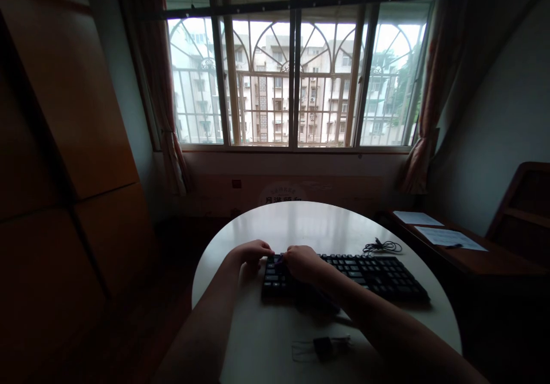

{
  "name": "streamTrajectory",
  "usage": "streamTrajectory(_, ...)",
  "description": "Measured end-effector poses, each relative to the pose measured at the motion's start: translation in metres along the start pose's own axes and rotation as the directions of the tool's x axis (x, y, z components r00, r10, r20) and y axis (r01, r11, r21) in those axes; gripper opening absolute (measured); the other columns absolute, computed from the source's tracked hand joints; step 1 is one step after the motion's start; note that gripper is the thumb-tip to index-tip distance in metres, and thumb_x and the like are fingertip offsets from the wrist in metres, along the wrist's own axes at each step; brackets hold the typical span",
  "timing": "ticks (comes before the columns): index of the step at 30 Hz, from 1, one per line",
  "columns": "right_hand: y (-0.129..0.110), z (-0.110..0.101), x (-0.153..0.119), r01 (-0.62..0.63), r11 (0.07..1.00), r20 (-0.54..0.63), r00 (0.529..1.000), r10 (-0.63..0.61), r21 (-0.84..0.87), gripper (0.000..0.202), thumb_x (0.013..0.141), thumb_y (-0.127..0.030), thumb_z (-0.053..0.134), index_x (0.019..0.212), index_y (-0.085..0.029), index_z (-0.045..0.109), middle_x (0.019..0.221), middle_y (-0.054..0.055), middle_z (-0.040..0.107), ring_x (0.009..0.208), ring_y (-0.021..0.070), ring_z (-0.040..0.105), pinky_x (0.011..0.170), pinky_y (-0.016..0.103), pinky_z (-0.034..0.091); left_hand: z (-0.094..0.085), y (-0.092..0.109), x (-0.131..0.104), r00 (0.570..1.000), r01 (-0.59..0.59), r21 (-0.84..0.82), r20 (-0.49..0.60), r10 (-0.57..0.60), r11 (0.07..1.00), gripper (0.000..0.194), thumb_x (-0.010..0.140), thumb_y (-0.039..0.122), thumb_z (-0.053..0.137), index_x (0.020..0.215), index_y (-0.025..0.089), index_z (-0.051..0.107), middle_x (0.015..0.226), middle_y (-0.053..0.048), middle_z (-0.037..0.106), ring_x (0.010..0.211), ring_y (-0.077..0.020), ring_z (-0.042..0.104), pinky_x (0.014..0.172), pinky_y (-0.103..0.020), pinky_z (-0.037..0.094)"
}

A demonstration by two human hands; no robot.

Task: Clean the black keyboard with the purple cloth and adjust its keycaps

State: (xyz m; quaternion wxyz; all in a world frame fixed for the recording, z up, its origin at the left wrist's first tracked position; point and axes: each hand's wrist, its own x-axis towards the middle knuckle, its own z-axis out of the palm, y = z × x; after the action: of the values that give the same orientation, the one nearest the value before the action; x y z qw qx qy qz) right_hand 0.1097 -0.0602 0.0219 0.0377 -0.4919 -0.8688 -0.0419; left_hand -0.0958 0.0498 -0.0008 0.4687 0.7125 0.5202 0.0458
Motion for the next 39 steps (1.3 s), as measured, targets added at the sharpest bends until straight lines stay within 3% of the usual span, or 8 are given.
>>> streamTrajectory(6, 0.000, -0.005, -0.003, 0.026, 0.999, 0.031, 0.999, -0.027, 0.028, 0.023, 0.085, -0.022, 0.052, 0.098, -0.017, 0.071, 0.095, 0.010, 0.071, 0.078, 0.0202, 0.066, 0.064, 0.025, 0.043, -0.001, -0.001, 0.000, 1.000, 0.005, 0.001, 0.004, -0.005, 1.000, 0.046, 0.069, 0.052, 0.073, 0.094, 0.016, 0.061, 0.053, 0.005, 0.047, 0.044, -0.0131, 0.052, 0.041, -0.021, 0.037)
streamTrajectory(14, 0.008, 0.004, -0.001, 0.003, 0.999, -0.062, 0.998, -0.001, 0.039, 0.025, 0.088, -0.023, 0.048, 0.096, -0.022, 0.072, 0.097, 0.007, 0.072, 0.080, 0.0207, 0.066, 0.064, 0.027, 0.042, -0.001, 0.001, 0.000, 1.000, 0.025, 0.007, -0.001, -0.025, 1.000, 0.046, 0.068, 0.050, 0.073, 0.096, 0.016, 0.062, 0.060, 0.003, 0.053, 0.048, -0.0130, 0.054, 0.045, -0.021, 0.040)
streamTrajectory(21, 0.005, 0.001, -0.003, 0.028, 0.998, -0.015, 1.000, -0.027, 0.063, 0.026, 0.089, -0.020, 0.048, 0.102, -0.019, 0.071, 0.099, 0.009, 0.071, 0.081, 0.0189, 0.065, 0.070, 0.026, 0.043, 0.000, 0.002, -0.002, 1.000, 0.012, 0.005, 0.004, -0.013, 1.000, 0.047, 0.067, 0.052, 0.074, 0.094, 0.016, 0.062, 0.058, 0.004, 0.051, 0.047, -0.0126, 0.053, 0.045, -0.022, 0.040)
streamTrajectory(33, 0.009, 0.004, -0.002, 0.074, 0.993, -0.035, 0.997, -0.071, 0.094, 0.027, 0.090, -0.021, 0.047, 0.098, -0.017, 0.072, 0.098, 0.008, 0.070, 0.079, 0.0167, 0.064, 0.071, 0.025, 0.042, 0.000, -0.001, 0.003, 1.000, 0.008, 0.008, 0.008, -0.008, 1.000, 0.046, 0.069, 0.052, 0.072, 0.095, 0.015, 0.061, 0.060, 0.003, 0.052, 0.047, -0.0126, 0.053, 0.045, -0.022, 0.041)
streamTrajectory(39, 0.009, -0.003, -0.006, 0.081, 0.995, -0.014, 0.997, -0.080, 0.066, 0.025, 0.088, -0.023, 0.048, 0.094, -0.018, 0.072, 0.094, 0.008, 0.071, 0.077, 0.0172, 0.064, 0.066, 0.025, 0.041, 0.000, 0.000, 0.001, 1.000, 0.001, 0.005, 0.010, -0.001, 1.000, 0.047, 0.067, 0.052, 0.072, 0.094, 0.015, 0.061, 0.059, 0.004, 0.049, 0.048, -0.0126, 0.053, 0.045, -0.022, 0.040)
